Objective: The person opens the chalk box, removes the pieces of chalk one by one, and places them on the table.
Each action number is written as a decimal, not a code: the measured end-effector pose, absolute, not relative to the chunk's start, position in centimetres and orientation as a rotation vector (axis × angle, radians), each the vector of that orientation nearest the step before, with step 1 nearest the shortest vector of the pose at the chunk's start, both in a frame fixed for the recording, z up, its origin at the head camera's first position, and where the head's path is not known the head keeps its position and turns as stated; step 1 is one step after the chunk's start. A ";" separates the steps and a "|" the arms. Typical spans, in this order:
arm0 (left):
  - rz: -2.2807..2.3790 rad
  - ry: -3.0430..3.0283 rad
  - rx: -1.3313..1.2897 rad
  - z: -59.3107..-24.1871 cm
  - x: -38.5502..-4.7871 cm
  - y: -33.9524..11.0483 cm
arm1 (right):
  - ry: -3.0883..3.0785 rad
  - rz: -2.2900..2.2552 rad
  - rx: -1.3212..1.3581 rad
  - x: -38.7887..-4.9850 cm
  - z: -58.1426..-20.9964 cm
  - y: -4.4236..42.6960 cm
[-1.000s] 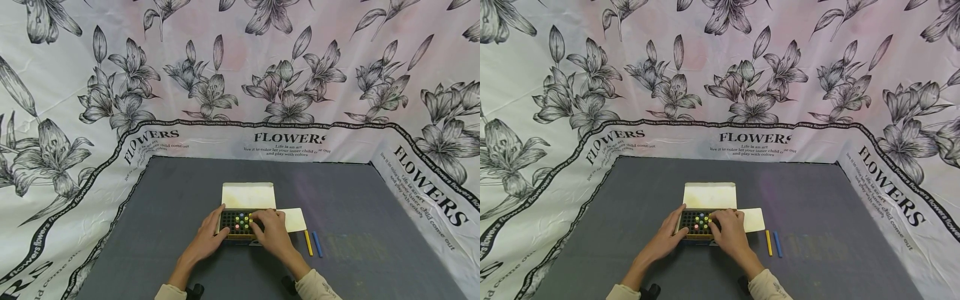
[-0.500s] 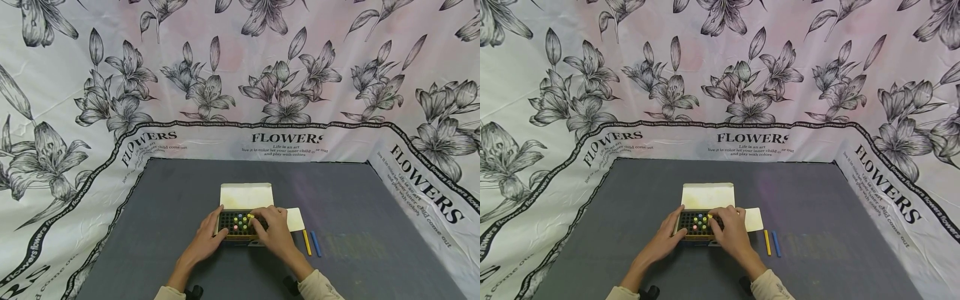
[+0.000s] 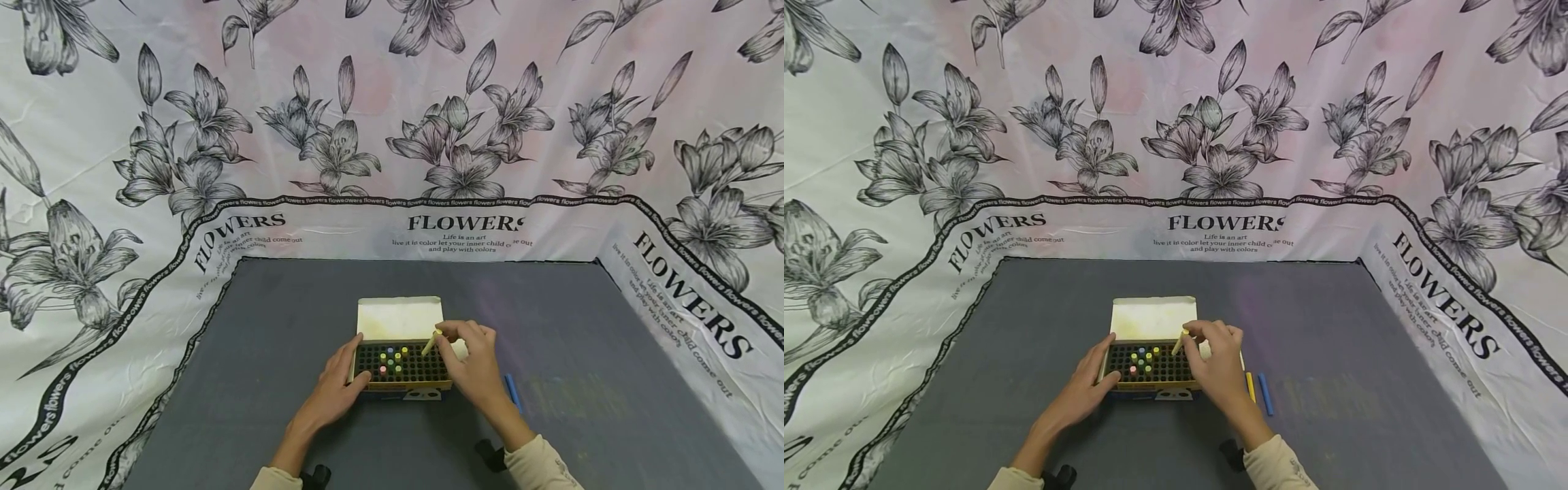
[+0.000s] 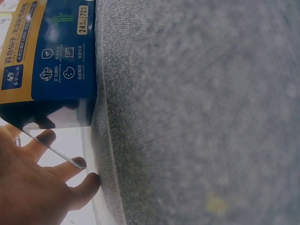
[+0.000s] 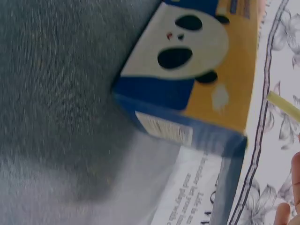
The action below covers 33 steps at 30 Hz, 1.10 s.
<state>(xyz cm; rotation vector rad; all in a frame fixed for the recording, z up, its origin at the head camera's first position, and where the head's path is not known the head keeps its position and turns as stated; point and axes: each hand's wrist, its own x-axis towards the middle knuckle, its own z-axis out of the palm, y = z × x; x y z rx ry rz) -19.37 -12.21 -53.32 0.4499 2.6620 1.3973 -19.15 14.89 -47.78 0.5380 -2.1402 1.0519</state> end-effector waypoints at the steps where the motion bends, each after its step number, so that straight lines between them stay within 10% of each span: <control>1: 1.397 2.660 0.451 -53.3 -19.4 -12.2 | -2.136 1.068 0.521 -19.2 -47.7 15.2; 33: 1.382 2.673 0.451 -53.4 -19.3 -12.1 | -2.070 1.027 0.312 -18.2 -46.8 24.7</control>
